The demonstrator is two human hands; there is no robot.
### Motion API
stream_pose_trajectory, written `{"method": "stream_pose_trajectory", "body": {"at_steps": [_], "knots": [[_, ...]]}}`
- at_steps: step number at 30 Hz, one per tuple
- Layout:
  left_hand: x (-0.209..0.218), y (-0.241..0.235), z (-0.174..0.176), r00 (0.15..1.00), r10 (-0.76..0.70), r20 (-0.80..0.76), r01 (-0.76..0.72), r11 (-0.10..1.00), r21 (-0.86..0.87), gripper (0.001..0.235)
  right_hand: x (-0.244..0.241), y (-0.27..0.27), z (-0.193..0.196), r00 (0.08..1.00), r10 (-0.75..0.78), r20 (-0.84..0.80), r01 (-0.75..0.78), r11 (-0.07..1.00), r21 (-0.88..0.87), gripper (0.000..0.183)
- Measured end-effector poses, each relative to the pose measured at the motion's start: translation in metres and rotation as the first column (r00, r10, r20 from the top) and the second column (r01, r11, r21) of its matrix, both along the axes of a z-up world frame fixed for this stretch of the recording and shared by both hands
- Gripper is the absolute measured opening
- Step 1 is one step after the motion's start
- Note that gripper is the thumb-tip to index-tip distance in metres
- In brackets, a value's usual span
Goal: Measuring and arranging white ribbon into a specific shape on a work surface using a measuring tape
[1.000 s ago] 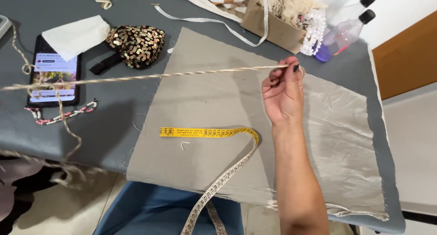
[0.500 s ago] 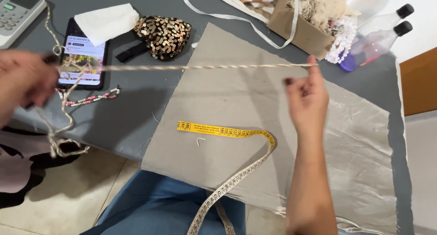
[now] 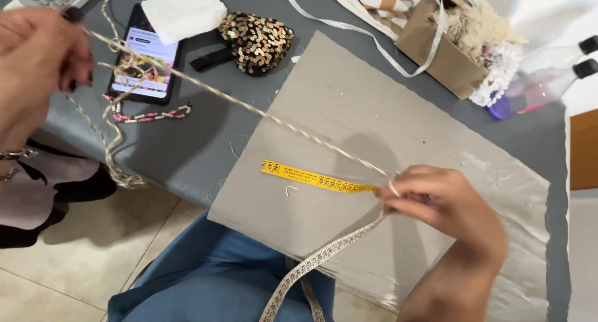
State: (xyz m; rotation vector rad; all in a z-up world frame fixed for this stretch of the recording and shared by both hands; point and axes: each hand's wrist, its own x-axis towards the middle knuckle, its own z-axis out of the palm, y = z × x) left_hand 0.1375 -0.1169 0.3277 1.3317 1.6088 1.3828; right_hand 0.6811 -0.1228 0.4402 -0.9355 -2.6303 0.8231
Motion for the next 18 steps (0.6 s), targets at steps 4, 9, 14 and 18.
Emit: {"method": "stream_pose_trajectory", "body": {"at_steps": [4, 9, 14, 18], "knots": [[-0.068, 0.032, -0.08, 0.998, -0.023, 0.059, 0.02, 0.999, 0.043, 0.047, 0.005, 0.028, -0.048, 0.771, -0.518, 0.372, 0.477, 0.855, 0.201, 0.029], [0.059, -0.062, 0.058, 0.975, -0.211, -0.067, 0.197, 0.966, -0.167, 0.042, 0.011, 0.055, -0.078, 0.367, -0.692, -0.622, 0.507, 0.709, -0.49, 0.073], [0.068, -0.052, 0.056, 0.96, -0.263, -0.097, 0.209, 0.902, -0.378, 0.047, 0.032, 0.04, -0.061, -0.039, -0.63, -0.776, -0.571, 0.652, -0.5, 0.042], [0.058, -0.041, 0.032, 0.993, -0.115, 0.03, 0.119, 0.975, -0.19, 0.028, 0.047, 0.05, -0.048, 0.144, -0.03, -0.989, -0.877, 0.459, -0.141, 0.071]]}}
